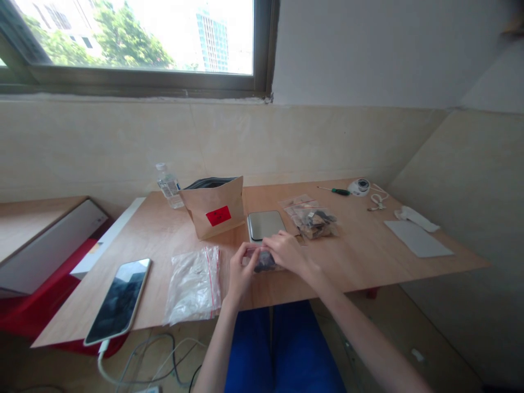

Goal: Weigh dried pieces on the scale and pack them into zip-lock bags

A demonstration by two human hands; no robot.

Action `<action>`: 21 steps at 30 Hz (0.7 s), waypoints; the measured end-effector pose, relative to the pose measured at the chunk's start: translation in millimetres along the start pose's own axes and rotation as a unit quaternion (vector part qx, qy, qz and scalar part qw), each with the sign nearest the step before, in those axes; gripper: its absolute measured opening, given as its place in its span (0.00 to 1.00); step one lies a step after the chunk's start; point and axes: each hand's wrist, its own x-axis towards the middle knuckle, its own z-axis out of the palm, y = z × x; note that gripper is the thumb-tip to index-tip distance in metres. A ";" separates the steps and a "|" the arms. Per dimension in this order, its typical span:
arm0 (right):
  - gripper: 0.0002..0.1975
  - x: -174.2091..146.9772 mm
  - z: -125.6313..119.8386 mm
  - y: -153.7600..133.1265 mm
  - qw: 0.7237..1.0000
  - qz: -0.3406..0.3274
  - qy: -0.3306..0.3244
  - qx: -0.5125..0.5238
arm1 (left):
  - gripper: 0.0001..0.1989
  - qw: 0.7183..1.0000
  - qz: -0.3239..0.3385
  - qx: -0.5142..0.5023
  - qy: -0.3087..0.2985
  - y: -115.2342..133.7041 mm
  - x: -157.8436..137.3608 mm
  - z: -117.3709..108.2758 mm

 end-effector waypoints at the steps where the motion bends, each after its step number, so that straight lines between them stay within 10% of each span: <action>1: 0.09 -0.5 2.2 -0.2 1.000 -0.004 0.003 -0.012 | 0.09 1.000 0.002 0.002 0.006 -1.1 -0.7 0.1; 21: 0.13 -34.0 7.1 25.7 0.994 0.011 0.076 0.078 | 0.10 0.999 -0.041 -0.007 0.001 -4.2 7.8 -11.7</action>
